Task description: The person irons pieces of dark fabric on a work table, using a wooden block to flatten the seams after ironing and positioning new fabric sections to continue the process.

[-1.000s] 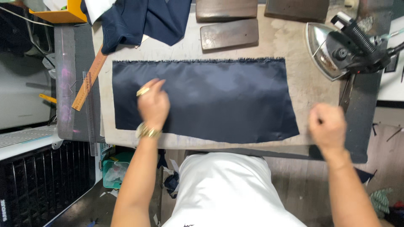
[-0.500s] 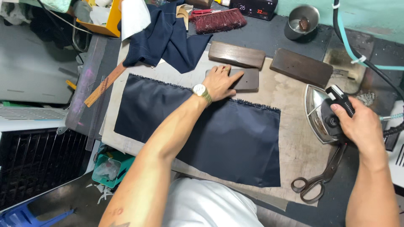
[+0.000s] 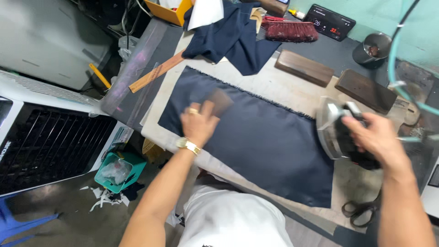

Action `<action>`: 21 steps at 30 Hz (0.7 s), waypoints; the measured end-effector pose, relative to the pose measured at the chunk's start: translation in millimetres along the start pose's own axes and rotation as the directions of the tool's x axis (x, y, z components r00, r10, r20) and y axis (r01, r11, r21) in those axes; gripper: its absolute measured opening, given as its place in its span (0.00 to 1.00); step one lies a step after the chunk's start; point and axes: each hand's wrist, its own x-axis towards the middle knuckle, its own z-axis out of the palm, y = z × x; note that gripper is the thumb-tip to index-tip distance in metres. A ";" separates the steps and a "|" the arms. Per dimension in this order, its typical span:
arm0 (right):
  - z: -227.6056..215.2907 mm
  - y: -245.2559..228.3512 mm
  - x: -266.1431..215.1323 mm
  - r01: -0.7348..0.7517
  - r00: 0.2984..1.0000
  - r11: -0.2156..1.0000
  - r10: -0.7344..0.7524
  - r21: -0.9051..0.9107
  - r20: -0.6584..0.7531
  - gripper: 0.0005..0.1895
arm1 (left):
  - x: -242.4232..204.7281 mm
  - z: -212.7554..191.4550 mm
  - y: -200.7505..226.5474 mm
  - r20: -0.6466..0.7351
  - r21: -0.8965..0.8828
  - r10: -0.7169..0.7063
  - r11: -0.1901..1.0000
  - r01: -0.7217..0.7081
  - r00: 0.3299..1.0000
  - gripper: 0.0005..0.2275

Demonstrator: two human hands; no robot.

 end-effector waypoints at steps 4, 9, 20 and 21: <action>89.6 -88.0 -45.8 0.094 0.993 0.972 -0.078 -0.217 0.083 0.21 | -30.9 0.1 -129.0 -0.041 0.100 -0.289 0.951 0.292 0.956 0.26; 222.5 -174.7 -67.9 0.222 0.968 0.880 -0.147 -0.420 0.203 0.28 | -76.3 -18.3 -186.6 0.076 0.029 -0.343 0.939 0.342 0.936 0.28; 362.6 -274.5 -1.8 0.485 0.853 0.630 -0.492 -0.606 0.172 0.31 | -92.3 -17.3 -196.2 -0.191 -0.071 -0.225 0.974 0.215 0.956 0.27; 362.7 -277.6 12.1 0.482 0.859 0.635 -0.479 -0.603 0.182 0.31 | -92.6 -14.2 -198.4 -0.174 -0.068 -0.227 0.974 0.218 0.958 0.27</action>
